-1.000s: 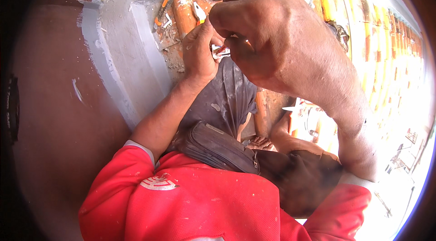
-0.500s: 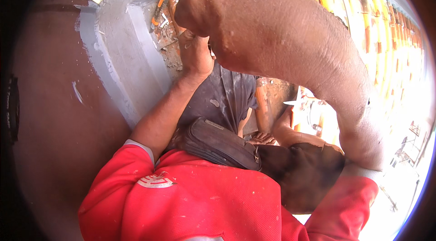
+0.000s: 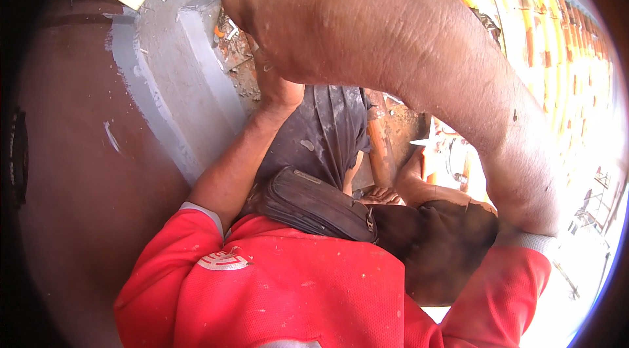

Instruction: The person strips and connects wires to a white electrical outlet using a screwdriver and pliers. They secure the wires into the terminal screws and tighten them, then place the outlet into a wall box.

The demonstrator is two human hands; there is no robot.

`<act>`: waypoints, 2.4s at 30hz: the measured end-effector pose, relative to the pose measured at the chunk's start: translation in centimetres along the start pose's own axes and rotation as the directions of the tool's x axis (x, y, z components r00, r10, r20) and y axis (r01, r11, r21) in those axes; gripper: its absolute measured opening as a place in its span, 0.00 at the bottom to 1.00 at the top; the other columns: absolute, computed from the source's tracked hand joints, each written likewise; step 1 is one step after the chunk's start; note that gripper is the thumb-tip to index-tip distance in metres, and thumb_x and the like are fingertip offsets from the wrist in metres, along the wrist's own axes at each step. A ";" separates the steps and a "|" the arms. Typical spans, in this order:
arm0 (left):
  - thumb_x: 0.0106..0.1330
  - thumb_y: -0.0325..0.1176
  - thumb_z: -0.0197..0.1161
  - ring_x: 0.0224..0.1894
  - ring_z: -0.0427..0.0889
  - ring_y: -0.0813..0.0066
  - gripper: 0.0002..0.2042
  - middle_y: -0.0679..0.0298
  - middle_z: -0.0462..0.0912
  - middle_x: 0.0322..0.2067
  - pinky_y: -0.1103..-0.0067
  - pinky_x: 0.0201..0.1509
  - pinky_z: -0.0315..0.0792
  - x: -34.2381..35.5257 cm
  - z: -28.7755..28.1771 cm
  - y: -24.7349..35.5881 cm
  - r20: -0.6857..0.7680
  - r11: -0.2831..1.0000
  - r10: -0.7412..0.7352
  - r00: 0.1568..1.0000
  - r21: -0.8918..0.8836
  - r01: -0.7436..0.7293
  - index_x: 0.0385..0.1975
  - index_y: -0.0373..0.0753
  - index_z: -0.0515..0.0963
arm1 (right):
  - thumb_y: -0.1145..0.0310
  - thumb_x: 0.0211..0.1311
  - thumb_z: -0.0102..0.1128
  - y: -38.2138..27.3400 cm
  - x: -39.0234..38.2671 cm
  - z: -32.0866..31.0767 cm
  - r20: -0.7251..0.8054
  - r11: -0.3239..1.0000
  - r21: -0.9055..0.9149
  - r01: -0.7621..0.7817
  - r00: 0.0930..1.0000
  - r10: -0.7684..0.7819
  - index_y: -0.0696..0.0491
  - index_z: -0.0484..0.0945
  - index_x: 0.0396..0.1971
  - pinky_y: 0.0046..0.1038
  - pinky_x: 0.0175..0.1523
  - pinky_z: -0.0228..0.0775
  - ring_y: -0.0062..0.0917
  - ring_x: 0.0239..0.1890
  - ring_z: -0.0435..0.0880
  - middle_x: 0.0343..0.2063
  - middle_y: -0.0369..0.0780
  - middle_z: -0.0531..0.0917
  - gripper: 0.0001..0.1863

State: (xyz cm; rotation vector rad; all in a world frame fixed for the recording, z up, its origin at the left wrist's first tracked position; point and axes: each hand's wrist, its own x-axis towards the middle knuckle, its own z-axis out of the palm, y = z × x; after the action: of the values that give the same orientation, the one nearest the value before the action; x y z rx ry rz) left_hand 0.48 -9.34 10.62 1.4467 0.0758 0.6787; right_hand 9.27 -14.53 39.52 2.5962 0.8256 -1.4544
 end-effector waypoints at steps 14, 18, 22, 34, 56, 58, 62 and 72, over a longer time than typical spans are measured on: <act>0.84 0.42 0.63 0.27 0.76 0.88 0.19 0.73 0.80 0.24 0.83 0.29 0.70 -0.6 0.2 -0.1 -0.037 0.988 -0.138 0.990 -0.081 0.134 0.28 0.38 0.80 | 0.81 0.78 0.54 5.8 1.0 1.5 -0.113 0.781 -0.131 0.611 0.773 -0.624 0.65 0.87 0.42 0.28 0.47 0.93 0.32 0.43 0.95 0.39 0.51 0.92 0.11; 0.83 0.40 0.64 0.28 0.77 0.89 0.17 0.73 0.82 0.25 0.84 0.29 0.71 -0.8 0.1 -0.4 -0.044 0.996 -0.029 0.999 -0.089 0.025 0.30 0.38 0.81 | 0.82 0.79 0.53 5.4 0.4 1.3 -0.080 0.833 0.033 0.552 0.832 -0.549 0.64 0.87 0.43 0.29 0.48 0.93 0.33 0.43 0.95 0.40 0.50 0.92 0.11; 0.82 0.39 0.65 0.32 0.78 0.90 0.16 0.74 0.83 0.27 0.84 0.32 0.71 -1.0 0.2 -0.6 -0.061 0.992 -0.110 0.992 -0.063 0.106 0.30 0.38 0.82 | 0.82 0.79 0.53 5.1 -0.1 0.7 -0.006 0.871 0.215 0.441 0.893 -0.451 0.63 0.87 0.44 0.29 0.49 0.94 0.33 0.44 0.95 0.40 0.50 0.92 0.12; 0.84 0.41 0.64 0.32 0.77 0.91 0.18 0.76 0.82 0.27 0.84 0.34 0.71 -0.5 -0.2 -0.3 -0.051 0.993 -0.035 0.998 0.111 0.041 0.30 0.36 0.84 | 0.77 0.82 0.55 4.5 -0.5 -0.2 0.010 0.897 0.089 0.434 0.900 -0.436 0.61 0.87 0.46 0.31 0.50 0.93 0.30 0.43 0.94 0.39 0.48 0.92 0.10; 0.86 0.39 0.60 0.26 0.76 0.89 0.17 0.73 0.81 0.24 0.84 0.29 0.69 0.2 -0.3 0.6 0.017 0.981 -0.082 0.996 -0.175 0.084 0.32 0.36 0.83 | 0.79 0.79 0.54 6.4 0.7 2.2 -0.304 0.703 -0.140 0.698 0.645 -0.701 0.64 0.87 0.45 0.26 0.37 0.91 0.31 0.39 0.95 0.36 0.52 0.92 0.12; 0.85 0.39 0.62 0.25 0.77 0.88 0.17 0.73 0.81 0.24 0.84 0.28 0.69 0.2 -0.2 0.8 0.008 0.982 -0.083 0.997 -0.169 0.083 0.33 0.36 0.84 | 0.78 0.76 0.56 6.7 1.6 3.3 -0.384 0.692 -0.270 0.670 0.584 -0.715 0.64 0.87 0.43 0.29 0.38 0.90 0.34 0.39 0.95 0.35 0.52 0.92 0.10; 0.84 0.40 0.64 0.25 0.77 0.88 0.17 0.73 0.81 0.24 0.84 0.28 0.69 0.0 0.1 1.4 -0.027 0.976 -0.151 0.988 -0.162 0.145 0.32 0.37 0.84 | 0.77 0.71 0.60 6.5 2.7 5.1 -0.477 0.706 -0.425 0.567 0.522 -0.707 0.63 0.87 0.40 0.34 0.40 0.88 0.39 0.39 0.94 0.34 0.53 0.91 0.08; 0.83 0.41 0.66 0.27 0.74 0.92 0.19 0.76 0.80 0.24 0.85 0.28 0.67 -0.9 -0.9 -0.9 0.000 0.983 -0.164 0.986 -0.078 0.164 0.27 0.38 0.81 | 0.75 0.64 0.66 4.7 2.2 5.8 -0.477 0.866 -0.295 0.404 0.722 -0.500 0.61 0.88 0.36 0.43 0.46 0.86 0.45 0.39 0.92 0.31 0.52 0.89 0.06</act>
State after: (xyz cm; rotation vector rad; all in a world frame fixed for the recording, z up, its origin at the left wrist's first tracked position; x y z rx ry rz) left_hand -0.33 -8.95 9.30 1.3474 0.1703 0.5458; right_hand 7.92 -19.34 33.56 2.8132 1.6732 -0.6107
